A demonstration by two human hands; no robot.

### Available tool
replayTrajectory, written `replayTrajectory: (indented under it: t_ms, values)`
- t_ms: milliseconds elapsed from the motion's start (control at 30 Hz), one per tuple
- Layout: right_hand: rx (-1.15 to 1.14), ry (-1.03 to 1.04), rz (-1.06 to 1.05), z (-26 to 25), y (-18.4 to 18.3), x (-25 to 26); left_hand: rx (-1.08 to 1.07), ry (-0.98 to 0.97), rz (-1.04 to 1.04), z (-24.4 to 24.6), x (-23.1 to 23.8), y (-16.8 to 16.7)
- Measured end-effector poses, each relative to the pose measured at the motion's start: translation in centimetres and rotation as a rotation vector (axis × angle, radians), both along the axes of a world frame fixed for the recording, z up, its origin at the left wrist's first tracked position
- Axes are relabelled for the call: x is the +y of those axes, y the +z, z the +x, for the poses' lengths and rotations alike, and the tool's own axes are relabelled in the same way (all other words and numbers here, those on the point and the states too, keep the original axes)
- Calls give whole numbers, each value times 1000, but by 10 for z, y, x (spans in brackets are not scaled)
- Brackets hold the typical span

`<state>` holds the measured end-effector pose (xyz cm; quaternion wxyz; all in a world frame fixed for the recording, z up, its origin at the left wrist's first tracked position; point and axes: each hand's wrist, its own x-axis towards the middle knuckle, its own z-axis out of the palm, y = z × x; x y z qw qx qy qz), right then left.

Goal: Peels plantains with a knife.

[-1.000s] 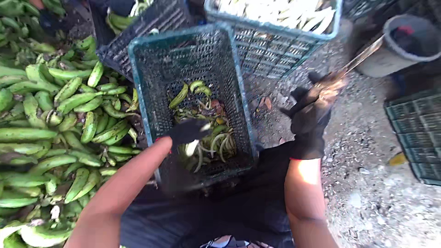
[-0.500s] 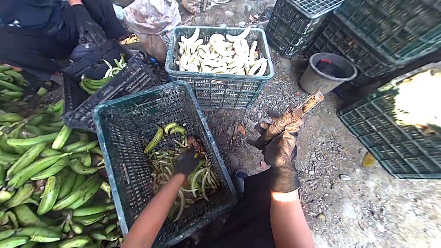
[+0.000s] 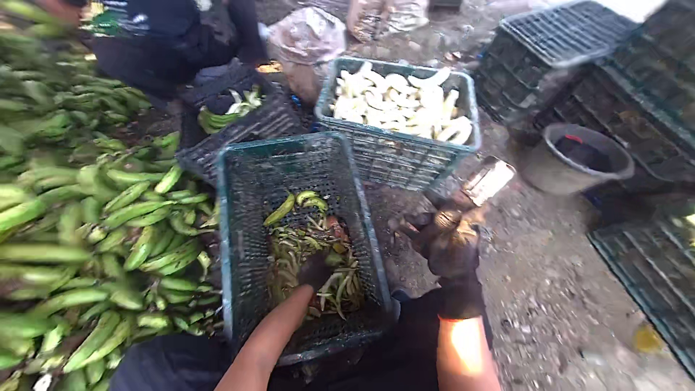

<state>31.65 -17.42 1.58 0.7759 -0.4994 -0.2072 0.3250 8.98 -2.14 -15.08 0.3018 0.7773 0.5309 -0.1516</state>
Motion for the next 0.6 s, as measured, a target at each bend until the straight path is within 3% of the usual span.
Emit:
replayTrajectory:
  t_ms: [133,333,400,500,600]
  values:
    - [2,174,58,-9,-13,25,-341,113,60,-45,11,36]
    - [-164,334,-104,-49,-9,51,-920,112,232,-113,31,181]
    - [-243,410,-79,-61,-15,54,-1152,162,240,-132,30,207]
    - [-221,527,-92,-106,-10,54,-1380,368,65,-142,27,194]
    - [-130,576,-187,-167,-13,50,-1219,583,129,-140,24,158]
